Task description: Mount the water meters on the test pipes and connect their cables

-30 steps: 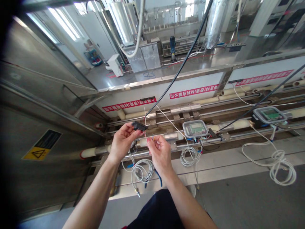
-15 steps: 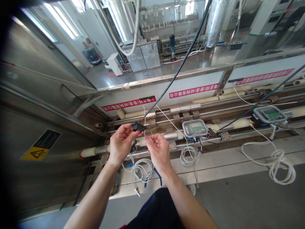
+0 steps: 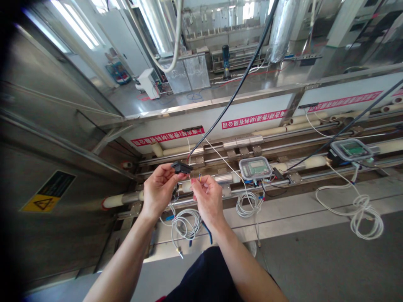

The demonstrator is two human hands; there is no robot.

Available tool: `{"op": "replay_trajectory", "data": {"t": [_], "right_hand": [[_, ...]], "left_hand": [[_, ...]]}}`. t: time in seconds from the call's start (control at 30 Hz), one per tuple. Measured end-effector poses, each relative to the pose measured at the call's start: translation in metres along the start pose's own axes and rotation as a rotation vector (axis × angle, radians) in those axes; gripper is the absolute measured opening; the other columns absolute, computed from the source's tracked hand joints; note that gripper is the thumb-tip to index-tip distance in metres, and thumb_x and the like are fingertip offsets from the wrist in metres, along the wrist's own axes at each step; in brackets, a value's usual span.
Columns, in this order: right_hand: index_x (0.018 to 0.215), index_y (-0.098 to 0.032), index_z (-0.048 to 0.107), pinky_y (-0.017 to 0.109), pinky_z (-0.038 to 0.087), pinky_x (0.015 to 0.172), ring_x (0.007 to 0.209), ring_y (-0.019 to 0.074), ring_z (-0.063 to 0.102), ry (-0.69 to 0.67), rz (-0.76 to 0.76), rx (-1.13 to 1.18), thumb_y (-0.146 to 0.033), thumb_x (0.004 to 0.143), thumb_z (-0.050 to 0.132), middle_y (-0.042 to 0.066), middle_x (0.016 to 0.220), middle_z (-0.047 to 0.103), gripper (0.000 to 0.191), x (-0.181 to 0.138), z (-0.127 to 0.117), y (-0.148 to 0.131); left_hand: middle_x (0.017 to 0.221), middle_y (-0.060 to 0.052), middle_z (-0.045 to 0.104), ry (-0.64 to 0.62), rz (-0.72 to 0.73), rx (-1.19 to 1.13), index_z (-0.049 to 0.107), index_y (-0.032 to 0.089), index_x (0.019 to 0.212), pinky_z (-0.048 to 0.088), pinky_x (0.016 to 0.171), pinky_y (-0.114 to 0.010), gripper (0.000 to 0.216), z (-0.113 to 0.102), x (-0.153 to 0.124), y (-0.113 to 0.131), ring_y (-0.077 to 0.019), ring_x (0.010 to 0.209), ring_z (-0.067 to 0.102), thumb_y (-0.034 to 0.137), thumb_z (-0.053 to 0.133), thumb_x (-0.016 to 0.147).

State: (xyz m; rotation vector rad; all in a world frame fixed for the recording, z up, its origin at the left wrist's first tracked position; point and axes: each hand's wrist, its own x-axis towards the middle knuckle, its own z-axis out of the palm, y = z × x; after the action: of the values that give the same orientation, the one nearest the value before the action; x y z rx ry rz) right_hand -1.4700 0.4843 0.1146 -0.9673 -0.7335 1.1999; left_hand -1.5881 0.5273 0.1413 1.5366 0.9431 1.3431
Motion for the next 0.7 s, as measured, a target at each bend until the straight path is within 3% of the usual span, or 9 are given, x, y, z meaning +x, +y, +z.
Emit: {"op": "replay_trajectory", "data": {"t": [0.3, 0.5, 0.7], "right_hand": [[0.081, -0.019, 0.058, 0.018, 0.036, 0.041, 0.045, 0.0058, 0.049, -0.041, -0.146, -0.004, -0.039, 0.079, 0.063, -0.005, 0.060, 0.055, 0.021, -0.003, -0.005, 0.003], [0.078, -0.018, 0.061, 0.021, 0.044, 0.052, 0.058, 0.0073, 0.052, -0.087, -0.337, -0.164, -0.032, 0.081, 0.061, 0.000, 0.081, 0.056, 0.014, -0.004, -0.006, -0.005], [0.079, -0.019, 0.059, 0.022, 0.044, 0.053, 0.058, 0.0080, 0.049, -0.072, -0.335, -0.154, -0.032, 0.082, 0.059, -0.001, 0.076, 0.055, 0.013, -0.004, -0.004, -0.008]], "left_hand": [[0.093, -0.005, 0.067, -0.015, 0.023, 0.042, 0.053, 0.017, 0.103, 0.052, 0.079, -0.025, 0.032, 0.002, -0.003, 0.000, -0.0140, 0.085, 0.065, 0.023, 0.067, 0.076], [0.102, -0.008, 0.066, -0.065, 0.031, 0.111, 0.051, 0.017, 0.107, 0.052, 0.081, -0.026, 0.029, 0.006, -0.008, 0.004, -0.0152, 0.090, 0.065, 0.026, 0.062, 0.081], [0.106, -0.009, 0.066, -0.050, 0.059, 0.146, 0.048, 0.017, 0.108, 0.054, 0.084, -0.031, 0.026, 0.010, -0.011, 0.006, -0.0173, 0.094, 0.065, 0.028, 0.056, 0.085]]}}
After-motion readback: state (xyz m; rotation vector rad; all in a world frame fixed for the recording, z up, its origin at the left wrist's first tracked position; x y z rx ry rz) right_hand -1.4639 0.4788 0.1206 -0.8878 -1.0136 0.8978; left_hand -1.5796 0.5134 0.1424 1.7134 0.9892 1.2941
